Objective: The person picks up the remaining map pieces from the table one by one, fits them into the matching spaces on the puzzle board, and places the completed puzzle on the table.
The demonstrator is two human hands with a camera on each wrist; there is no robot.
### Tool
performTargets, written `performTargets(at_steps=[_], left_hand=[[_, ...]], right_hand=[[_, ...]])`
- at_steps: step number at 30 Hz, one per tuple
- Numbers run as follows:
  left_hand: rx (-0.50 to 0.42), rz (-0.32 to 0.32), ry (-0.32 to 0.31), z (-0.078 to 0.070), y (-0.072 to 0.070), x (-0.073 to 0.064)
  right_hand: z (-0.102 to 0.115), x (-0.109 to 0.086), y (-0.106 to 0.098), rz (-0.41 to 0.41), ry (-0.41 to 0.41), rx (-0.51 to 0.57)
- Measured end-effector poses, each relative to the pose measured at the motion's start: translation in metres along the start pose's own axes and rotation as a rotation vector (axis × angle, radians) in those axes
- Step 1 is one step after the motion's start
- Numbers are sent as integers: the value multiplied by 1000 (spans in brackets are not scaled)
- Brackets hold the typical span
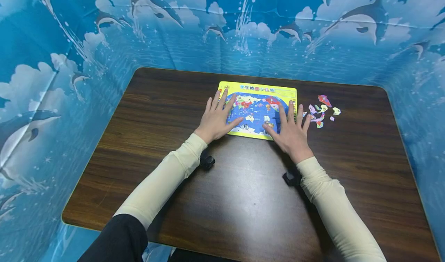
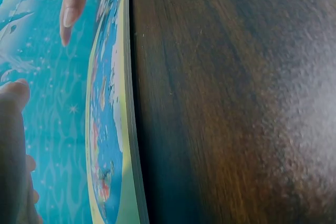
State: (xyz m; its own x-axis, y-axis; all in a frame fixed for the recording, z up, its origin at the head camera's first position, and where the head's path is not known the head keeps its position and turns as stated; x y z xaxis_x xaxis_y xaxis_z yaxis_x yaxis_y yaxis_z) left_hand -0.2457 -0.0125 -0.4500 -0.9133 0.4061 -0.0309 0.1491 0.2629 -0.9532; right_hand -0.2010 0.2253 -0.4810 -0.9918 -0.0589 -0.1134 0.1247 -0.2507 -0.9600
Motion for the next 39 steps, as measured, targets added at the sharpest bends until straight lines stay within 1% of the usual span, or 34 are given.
performTargets(at_steps=[6,8,10,12,15,17,18,21,24,26,29,34,39], left_hand=[[-25,4,1,-2,-1,-3],[-41,10,2,-1,-1,-4],[-46,16,-2,3,-1,-7],[-54,24,-15,10,-1,-10],[-64,31,-36,22,1,-15],[-85,34,-39,30,3,-18],[-96,35,-37,33,4,-19],[-96,59,-18,40,9,-24],[-70,99,1,43,13,-29],[-46,122,6,46,15,-31],[-36,135,17,49,16,-33],[-21,175,42,50,18,-33],[-9,204,38,53,21,-34]], right_hand=[[2,-2,-1,7,-3,8],[0,-3,-3,-12,1,38],[-5,-2,-10,-68,12,73],[-16,-2,-21,-160,43,121],[-42,-4,-38,-302,127,179],[-62,-6,-45,-356,193,209],[-71,-7,-46,-364,224,216],[-92,-6,-47,-349,290,215],[-99,-2,-46,-308,308,195],[-100,4,-42,-284,302,193],[-98,12,-39,-262,284,183],[-95,16,-39,-256,276,174],[-94,18,-36,-269,274,191]])
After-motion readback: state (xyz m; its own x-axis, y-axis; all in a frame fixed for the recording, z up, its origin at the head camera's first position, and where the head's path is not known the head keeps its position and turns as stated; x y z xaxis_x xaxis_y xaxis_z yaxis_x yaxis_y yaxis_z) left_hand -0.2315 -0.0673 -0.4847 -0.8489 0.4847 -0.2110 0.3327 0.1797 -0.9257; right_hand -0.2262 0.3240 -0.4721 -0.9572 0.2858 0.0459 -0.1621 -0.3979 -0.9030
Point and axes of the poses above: each hand's wrist, its own x-axis towards the middle knuckle, its own y-axis out of the palm, z = x × y, the point moved 7 cm from there along x, towards the middle knuckle, and after that the axes turned 7 degrees about -x, right-handed, at the moved point
